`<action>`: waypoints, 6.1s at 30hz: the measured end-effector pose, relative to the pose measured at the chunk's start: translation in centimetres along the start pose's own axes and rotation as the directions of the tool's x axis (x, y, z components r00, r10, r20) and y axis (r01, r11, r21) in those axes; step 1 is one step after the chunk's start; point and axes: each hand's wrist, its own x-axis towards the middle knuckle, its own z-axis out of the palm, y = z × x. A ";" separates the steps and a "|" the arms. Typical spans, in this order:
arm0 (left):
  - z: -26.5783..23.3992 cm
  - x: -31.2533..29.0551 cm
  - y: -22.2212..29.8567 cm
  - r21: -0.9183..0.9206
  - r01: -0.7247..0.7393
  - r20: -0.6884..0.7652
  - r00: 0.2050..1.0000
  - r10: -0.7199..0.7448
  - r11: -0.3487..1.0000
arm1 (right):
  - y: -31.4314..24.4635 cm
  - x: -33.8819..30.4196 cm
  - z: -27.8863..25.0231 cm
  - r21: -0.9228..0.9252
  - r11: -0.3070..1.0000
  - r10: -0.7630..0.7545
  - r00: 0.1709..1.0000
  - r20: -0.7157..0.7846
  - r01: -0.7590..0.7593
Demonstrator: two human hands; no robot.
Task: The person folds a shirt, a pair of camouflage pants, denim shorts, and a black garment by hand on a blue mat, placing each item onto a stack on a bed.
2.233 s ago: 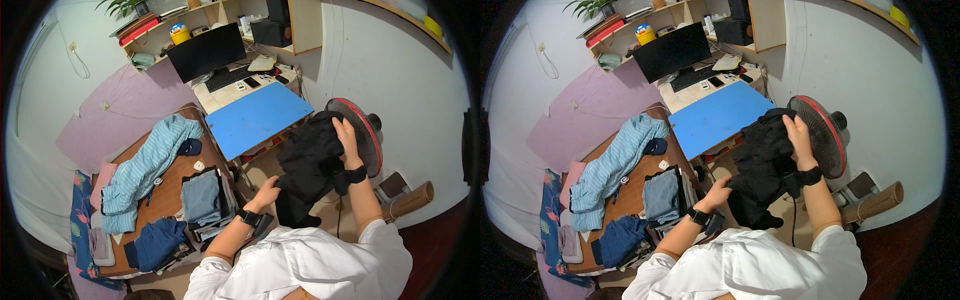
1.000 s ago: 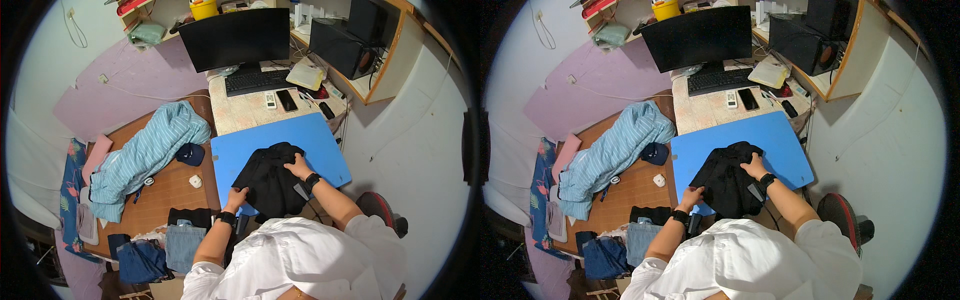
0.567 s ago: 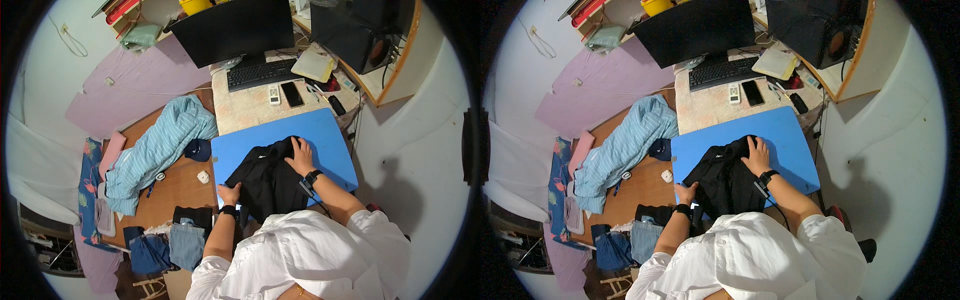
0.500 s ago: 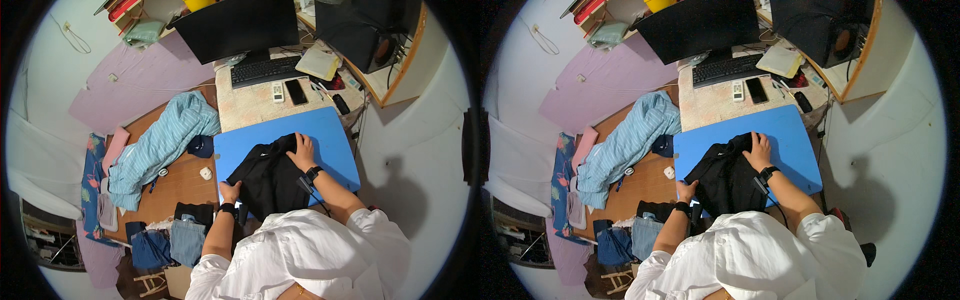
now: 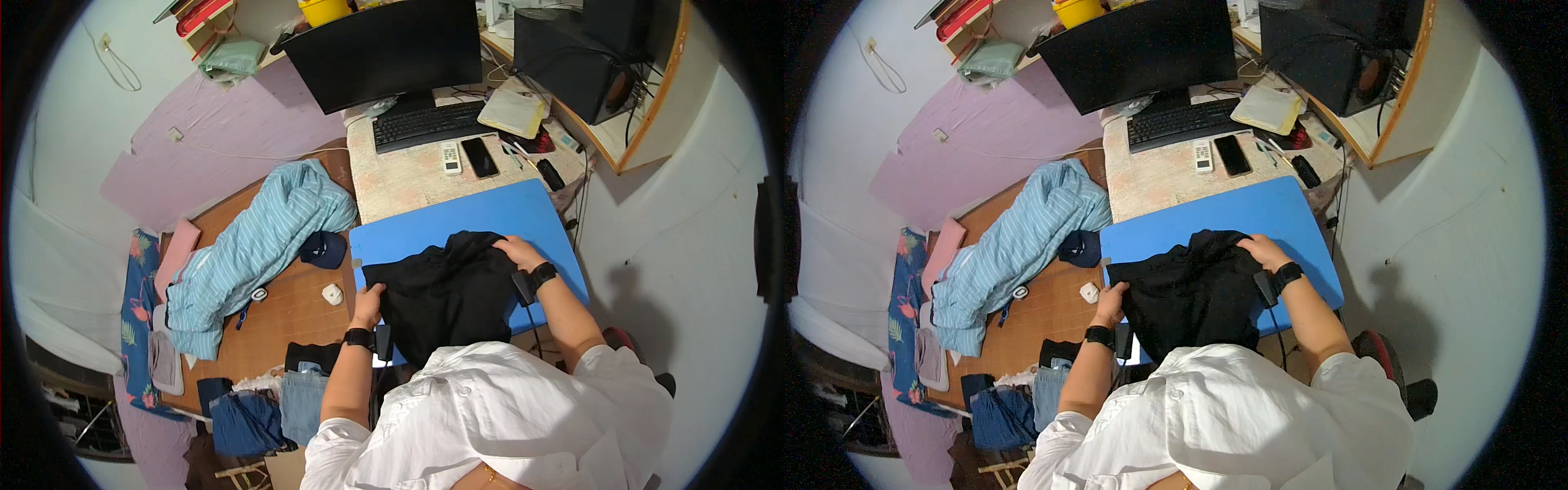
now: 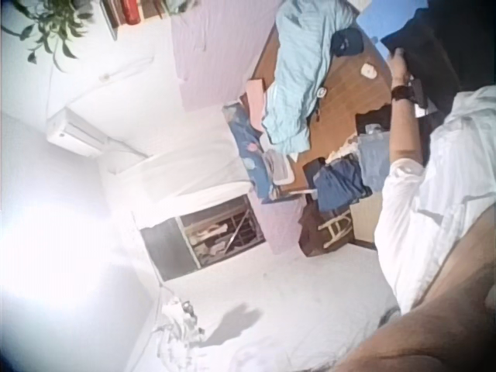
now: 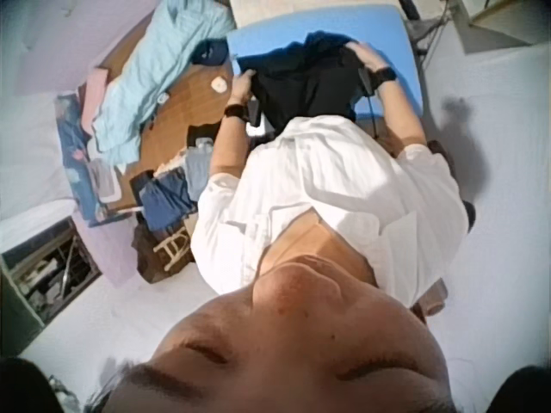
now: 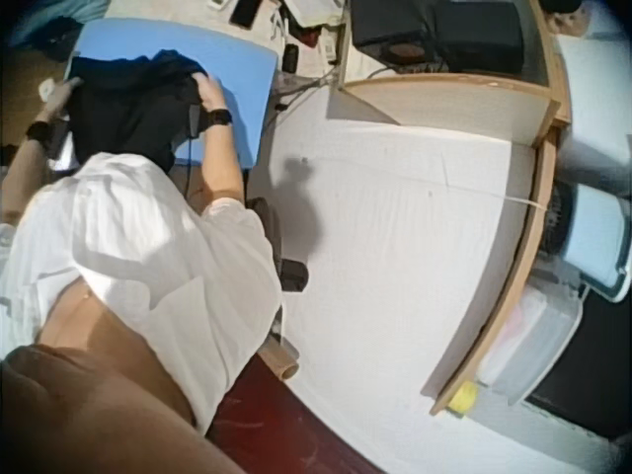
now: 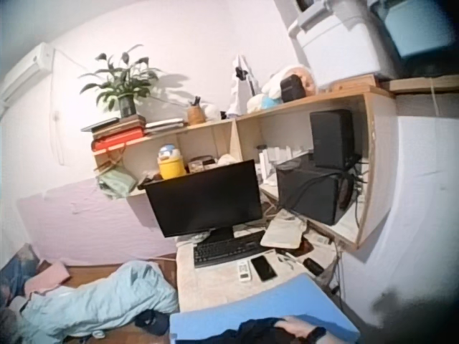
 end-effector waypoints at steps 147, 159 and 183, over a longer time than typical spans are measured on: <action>-7.0 -22.0 7.7 0.021 -0.813 0.585 0.482 0.652 0.582 | -7.1 -28.1 22.2 -0.181 0.748 -0.626 0.769 0.126 0.638; -9.8 -21.5 10.0 -0.090 -0.725 0.435 0.588 0.682 0.683 | -9.8 -26.3 26.5 0.059 0.763 -0.637 0.733 0.237 0.644; -20.2 -12.8 7.7 0.020 -0.538 0.177 0.831 0.527 0.843 | -17.2 -22.5 37.1 0.366 0.793 -0.608 0.667 0.430 0.487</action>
